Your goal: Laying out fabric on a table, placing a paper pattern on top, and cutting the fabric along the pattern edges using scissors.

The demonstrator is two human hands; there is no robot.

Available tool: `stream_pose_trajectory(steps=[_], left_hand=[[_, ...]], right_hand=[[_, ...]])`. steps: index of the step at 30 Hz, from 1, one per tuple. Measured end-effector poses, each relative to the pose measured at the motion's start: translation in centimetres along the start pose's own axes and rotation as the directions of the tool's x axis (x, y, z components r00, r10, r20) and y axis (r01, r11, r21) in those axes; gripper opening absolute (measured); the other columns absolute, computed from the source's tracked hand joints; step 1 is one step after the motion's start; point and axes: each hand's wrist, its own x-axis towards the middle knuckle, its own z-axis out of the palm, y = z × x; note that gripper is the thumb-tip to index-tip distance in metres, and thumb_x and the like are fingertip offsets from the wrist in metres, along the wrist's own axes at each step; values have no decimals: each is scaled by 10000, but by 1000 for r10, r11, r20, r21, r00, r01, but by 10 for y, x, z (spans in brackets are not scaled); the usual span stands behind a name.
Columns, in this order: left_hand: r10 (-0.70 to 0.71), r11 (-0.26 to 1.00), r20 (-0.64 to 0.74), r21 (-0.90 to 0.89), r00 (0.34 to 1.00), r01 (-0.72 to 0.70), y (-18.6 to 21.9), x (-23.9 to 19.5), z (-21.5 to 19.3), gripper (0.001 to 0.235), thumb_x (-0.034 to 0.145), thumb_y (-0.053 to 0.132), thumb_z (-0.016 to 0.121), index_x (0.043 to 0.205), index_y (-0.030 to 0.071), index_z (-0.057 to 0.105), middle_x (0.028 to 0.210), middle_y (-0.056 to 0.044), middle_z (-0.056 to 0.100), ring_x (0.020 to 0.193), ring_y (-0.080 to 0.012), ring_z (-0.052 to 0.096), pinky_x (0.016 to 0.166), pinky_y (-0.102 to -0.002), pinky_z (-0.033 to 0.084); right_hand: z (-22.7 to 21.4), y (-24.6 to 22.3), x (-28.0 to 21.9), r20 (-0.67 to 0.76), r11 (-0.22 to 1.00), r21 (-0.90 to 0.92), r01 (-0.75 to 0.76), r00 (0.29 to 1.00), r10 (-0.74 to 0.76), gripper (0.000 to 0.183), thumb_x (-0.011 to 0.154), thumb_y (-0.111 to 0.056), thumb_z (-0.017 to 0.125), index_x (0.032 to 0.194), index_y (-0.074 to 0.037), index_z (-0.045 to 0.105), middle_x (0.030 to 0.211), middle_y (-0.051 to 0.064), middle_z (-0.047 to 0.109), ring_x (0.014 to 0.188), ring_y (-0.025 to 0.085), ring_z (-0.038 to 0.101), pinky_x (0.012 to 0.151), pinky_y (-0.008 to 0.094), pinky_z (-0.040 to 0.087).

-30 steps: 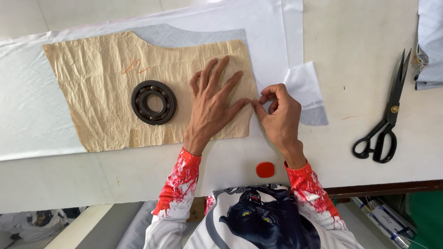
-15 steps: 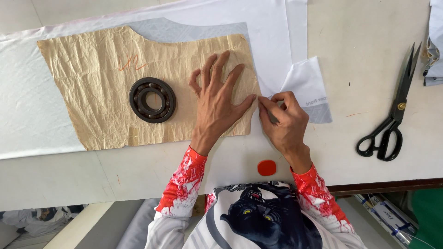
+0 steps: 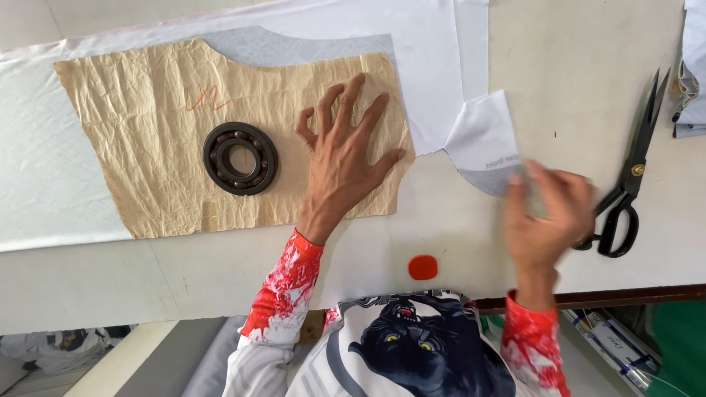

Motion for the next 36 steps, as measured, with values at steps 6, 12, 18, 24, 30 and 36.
stream_pose_trajectory(steps=[6, 12, 18, 24, 30, 36], left_hand=[[35, 998, 4, 61, 999, -35, -3, -1, -1, 667, 882, 586, 771, 1405, 216, 587, 1600, -70, 372, 1436, -321, 375, 1086, -549, 221], [49, 998, -8, 35, 999, -49, -1, 0, -2, 647, 902, 579, 748, 1404, 197, 600, 1589, -78, 387, 1425, -320, 379, 1088, -530, 208], [48, 999, -3, 22, 999, -48, -1, 0, -3, 637, 934, 605, 705, 1410, 195, 598, 1598, -73, 370, 1435, -328, 368, 1100, -541, 206], [41, 999, 10, 2, 999, -41, 2, 0, -6, 638, 919, 574, 736, 1404, 184, 594, 1599, -77, 363, 1435, -328, 353, 1096, -541, 235], [28, 1000, 15, -5, 1000, -27, 1, -3, -4, 632, 925, 562, 739, 1406, 179, 590, 1598, -81, 361, 1436, -331, 352, 1086, -541, 260], [32, 999, 26, -11, 999, -32, 1, -1, -3, 637, 948, 580, 708, 1429, 183, 578, 1610, -80, 342, 1445, -340, 345, 1093, -559, 278]], right_hand=[[-63, 56, -41, 68, 931, -318, -179, 975, 211, 394, 950, 45, 858, 1329, 54, 753, 1136, 194, 549, 1069, 384, 535, 811, 536, 474], [-81, 55, -46, 106, 957, -262, -124, 982, 156, 370, 1052, 30, 722, 1404, 147, 725, 1208, 251, 541, 1048, 395, 556, 841, 521, 526], [-86, 59, -39, 150, 949, -263, -175, 964, 219, 696, 848, 151, 829, 1513, 180, 623, 1164, 303, 633, 973, 376, 638, 770, 451, 557], [-97, 42, -37, 257, 755, 246, -608, 792, 554, 708, 938, 226, 547, 1631, 150, 426, 1093, 286, 592, 882, 300, 563, 703, 380, 502], [-107, 12, -108, 557, -32, 743, -668, 592, 583, 571, 970, 41, 493, 1536, 81, 428, 1207, 273, 553, 655, 151, 609, 547, 199, 530], [-88, -35, -128, 787, -15, 585, -811, 564, 250, 652, 880, -425, 820, 1260, 57, 599, 747, 50, 629, 419, 21, 386, 349, 142, 376]])
